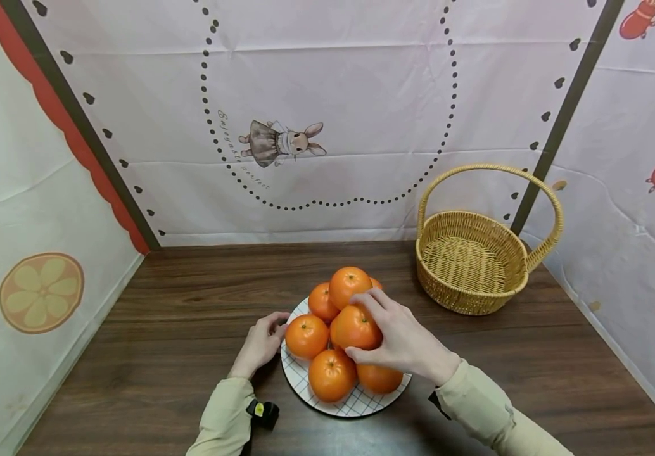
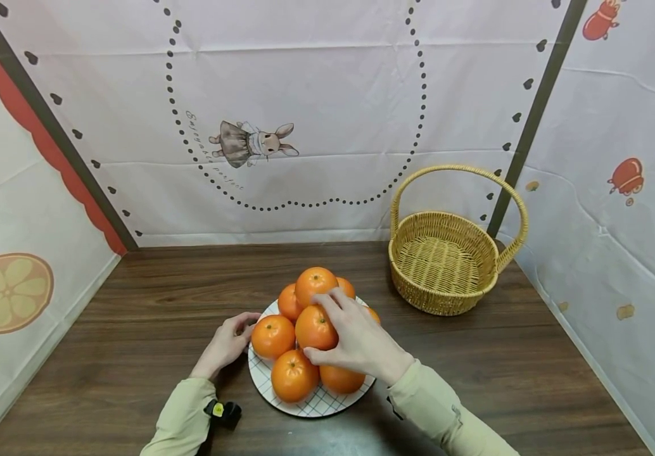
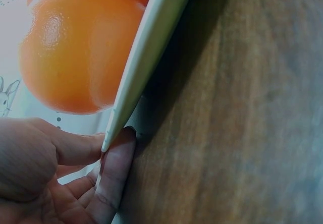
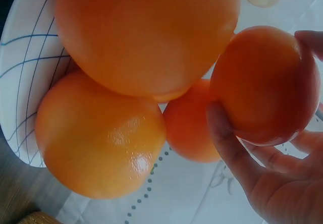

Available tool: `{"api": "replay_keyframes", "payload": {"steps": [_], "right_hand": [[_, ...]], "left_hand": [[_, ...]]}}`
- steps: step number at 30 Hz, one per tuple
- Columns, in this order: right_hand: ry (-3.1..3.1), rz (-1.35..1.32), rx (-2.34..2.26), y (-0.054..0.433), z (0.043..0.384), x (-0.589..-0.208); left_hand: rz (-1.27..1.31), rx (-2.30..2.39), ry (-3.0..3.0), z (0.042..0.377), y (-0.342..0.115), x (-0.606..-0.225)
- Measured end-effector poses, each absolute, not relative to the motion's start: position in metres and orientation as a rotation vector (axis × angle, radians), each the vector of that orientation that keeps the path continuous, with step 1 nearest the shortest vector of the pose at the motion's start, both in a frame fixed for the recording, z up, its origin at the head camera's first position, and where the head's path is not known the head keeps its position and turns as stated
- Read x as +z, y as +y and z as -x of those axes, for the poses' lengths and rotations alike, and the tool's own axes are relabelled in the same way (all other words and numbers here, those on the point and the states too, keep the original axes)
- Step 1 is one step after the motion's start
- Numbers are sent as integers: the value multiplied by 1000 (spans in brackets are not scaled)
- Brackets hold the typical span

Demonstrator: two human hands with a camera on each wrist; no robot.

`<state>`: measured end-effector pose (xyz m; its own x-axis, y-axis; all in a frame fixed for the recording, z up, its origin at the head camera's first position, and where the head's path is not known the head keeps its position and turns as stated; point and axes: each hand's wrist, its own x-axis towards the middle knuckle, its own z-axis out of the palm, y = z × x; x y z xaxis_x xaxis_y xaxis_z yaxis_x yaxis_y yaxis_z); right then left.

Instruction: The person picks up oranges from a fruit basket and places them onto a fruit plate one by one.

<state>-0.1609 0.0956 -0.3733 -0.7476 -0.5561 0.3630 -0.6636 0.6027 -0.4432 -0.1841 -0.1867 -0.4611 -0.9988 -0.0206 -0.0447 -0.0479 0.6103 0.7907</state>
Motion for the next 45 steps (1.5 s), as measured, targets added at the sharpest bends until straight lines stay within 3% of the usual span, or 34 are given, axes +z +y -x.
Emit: {"api": "replay_keyframes", "payload": {"steps": [45], "right_hand": [[-2663,-1092,799,90,154,-377]], "left_hand": [[73,1361,2782,185,-188,-464]]}}
